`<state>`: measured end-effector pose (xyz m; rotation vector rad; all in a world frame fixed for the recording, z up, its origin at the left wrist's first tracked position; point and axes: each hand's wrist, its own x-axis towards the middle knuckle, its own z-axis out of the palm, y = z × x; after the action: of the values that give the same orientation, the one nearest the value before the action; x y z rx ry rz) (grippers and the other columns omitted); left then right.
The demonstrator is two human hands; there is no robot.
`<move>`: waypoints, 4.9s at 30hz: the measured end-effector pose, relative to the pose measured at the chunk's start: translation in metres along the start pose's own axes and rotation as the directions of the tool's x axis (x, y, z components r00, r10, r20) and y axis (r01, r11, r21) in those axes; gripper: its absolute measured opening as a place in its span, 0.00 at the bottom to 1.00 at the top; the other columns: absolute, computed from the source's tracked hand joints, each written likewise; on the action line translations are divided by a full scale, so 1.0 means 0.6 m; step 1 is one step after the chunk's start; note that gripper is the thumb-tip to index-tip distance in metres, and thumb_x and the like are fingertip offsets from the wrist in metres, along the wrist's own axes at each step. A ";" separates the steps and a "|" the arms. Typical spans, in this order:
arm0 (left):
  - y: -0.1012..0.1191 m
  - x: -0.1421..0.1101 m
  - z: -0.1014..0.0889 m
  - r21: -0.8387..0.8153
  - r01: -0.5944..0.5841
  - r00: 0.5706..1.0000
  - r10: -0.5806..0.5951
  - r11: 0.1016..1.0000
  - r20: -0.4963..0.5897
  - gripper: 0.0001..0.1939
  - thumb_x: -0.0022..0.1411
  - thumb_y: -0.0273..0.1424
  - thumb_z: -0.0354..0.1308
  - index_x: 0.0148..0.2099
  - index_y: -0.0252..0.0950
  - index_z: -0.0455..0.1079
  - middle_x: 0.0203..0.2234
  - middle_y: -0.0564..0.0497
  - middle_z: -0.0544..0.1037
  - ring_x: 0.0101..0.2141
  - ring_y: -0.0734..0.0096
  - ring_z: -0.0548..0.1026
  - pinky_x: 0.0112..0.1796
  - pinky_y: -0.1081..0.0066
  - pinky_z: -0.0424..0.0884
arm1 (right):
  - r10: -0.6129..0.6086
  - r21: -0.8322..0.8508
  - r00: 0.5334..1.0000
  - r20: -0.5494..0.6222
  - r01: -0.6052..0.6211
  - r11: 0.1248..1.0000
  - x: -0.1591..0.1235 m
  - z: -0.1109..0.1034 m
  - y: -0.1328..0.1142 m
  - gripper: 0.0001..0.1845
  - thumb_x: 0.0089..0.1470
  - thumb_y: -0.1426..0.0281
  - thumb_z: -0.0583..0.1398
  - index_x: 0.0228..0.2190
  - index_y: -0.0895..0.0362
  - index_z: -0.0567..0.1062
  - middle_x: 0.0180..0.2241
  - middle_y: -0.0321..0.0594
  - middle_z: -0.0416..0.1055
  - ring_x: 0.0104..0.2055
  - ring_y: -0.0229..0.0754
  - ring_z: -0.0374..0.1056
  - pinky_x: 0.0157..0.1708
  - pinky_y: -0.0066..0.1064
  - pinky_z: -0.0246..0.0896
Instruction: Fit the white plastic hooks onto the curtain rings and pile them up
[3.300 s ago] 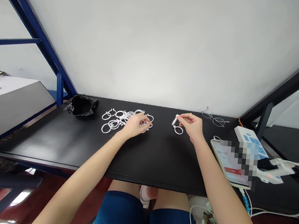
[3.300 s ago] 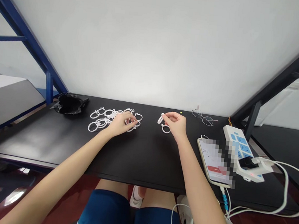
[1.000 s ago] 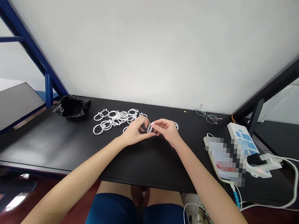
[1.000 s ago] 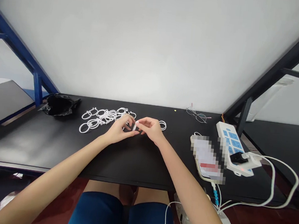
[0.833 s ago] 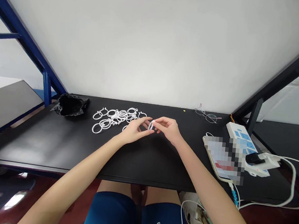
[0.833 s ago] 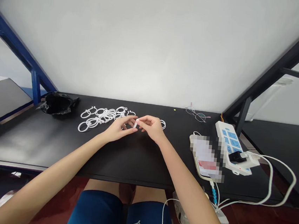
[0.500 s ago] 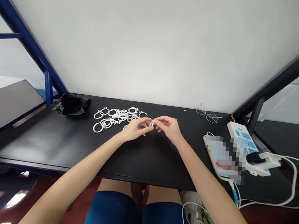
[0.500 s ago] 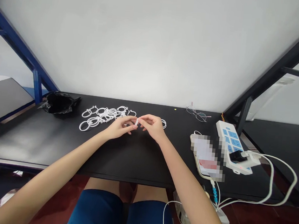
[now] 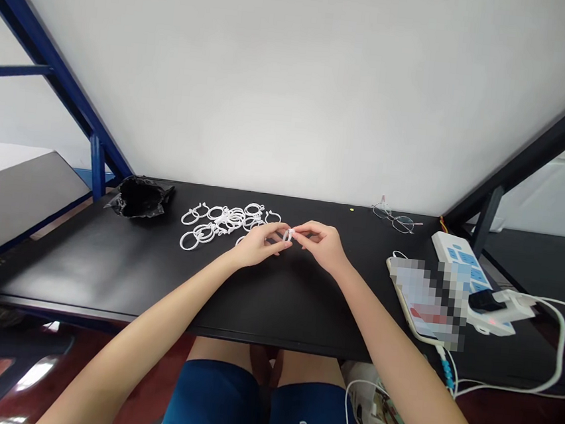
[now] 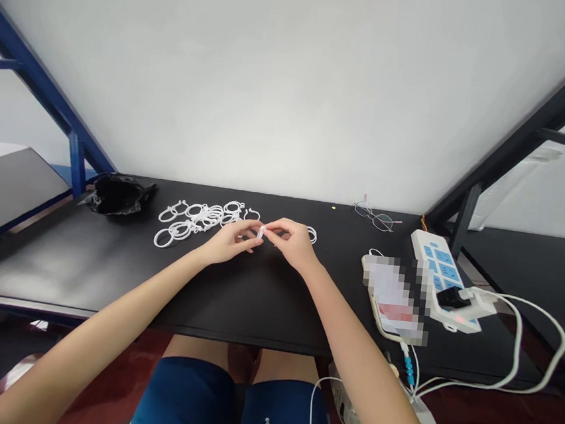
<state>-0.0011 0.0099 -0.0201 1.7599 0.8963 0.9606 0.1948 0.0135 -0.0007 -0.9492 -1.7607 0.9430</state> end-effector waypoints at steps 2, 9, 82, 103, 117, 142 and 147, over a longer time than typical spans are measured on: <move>-0.003 0.000 0.000 0.000 0.000 1.000 0.000 1.000 0.004 0.23 0.59 0.38 0.60 0.54 0.34 0.65 0.44 0.43 0.72 0.37 0.68 0.75 0.32 0.68 0.80 | 0.002 0.006 1.000 0.002 -0.002 1.000 0.000 0.000 0.001 0.15 0.49 0.57 0.63 0.31 0.55 0.80 0.32 0.40 0.75 0.28 0.39 0.70 0.26 0.32 0.68; -0.008 0.001 -0.001 0.001 0.004 1.000 -0.004 1.000 0.017 0.23 0.58 0.40 0.61 0.52 0.34 0.67 0.43 0.45 0.73 0.34 0.70 0.76 0.33 0.68 0.80 | 0.002 0.018 1.000 0.003 -0.002 1.000 0.001 0.001 0.006 0.15 0.49 0.57 0.64 0.31 0.55 0.81 0.32 0.41 0.76 0.29 0.40 0.70 0.25 0.32 0.68; 0.013 0.010 -0.038 -0.103 0.173 0.976 -0.185 0.979 -0.113 0.21 0.54 0.43 0.62 0.45 0.34 0.71 0.42 0.43 0.75 0.36 0.68 0.75 0.28 0.74 0.74 | 0.473 0.510 0.643 -0.603 -0.145 0.848 0.036 -0.109 0.060 0.11 0.40 0.64 0.67 0.26 0.56 0.73 0.25 0.36 0.74 0.25 0.36 0.71 0.20 0.24 0.67; 0.006 0.008 -0.082 0.013 0.172 0.939 -0.159 0.985 -0.305 0.14 0.55 0.39 0.60 0.38 0.33 0.73 0.38 0.46 0.76 0.33 0.71 0.74 0.31 0.72 0.73 | 0.083 -0.359 0.925 -0.370 -0.225 0.906 0.022 -0.080 0.116 0.12 0.40 0.76 0.57 0.28 0.58 0.79 0.29 0.40 0.77 0.32 0.43 0.73 0.39 0.35 0.68; 0.001 -0.001 -0.112 0.524 0.147 0.985 -0.077 0.839 -0.153 0.14 0.49 0.26 0.51 0.38 0.37 0.74 0.39 0.50 0.79 0.29 0.72 0.71 0.35 0.70 0.68 | 0.068 -0.385 0.939 -0.338 -0.204 0.900 0.022 -0.081 0.100 0.11 0.41 0.76 0.59 0.29 0.57 0.78 0.30 0.40 0.77 0.35 0.43 0.75 0.42 0.38 0.70; 0.023 -0.006 -0.090 0.307 0.060 0.997 -0.073 0.950 0.033 0.11 0.51 0.35 0.61 0.37 0.36 0.76 0.20 0.54 0.75 0.19 0.78 0.66 0.23 0.76 0.63 | -0.126 -0.319 0.834 -0.537 -0.062 0.946 0.019 -0.057 0.066 0.09 0.50 0.69 0.58 0.33 0.57 0.77 0.33 0.42 0.76 0.36 0.44 0.73 0.39 0.37 0.70; 0.019 0.002 -0.053 0.163 0.047 0.995 -0.031 0.986 -0.098 0.14 0.52 0.37 0.63 0.38 0.32 0.75 0.22 0.51 0.76 0.20 0.77 0.71 0.22 0.77 0.64 | -0.132 -0.249 0.925 -0.356 0.042 0.967 0.007 -0.011 0.026 0.09 0.51 0.65 0.61 0.33 0.56 0.77 0.29 0.40 0.75 0.31 0.41 0.71 0.31 0.31 0.68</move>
<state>-0.0268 0.0188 -0.0003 1.8399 1.0943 0.9744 0.2029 0.0252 -0.0111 -1.1095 -1.5946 0.4609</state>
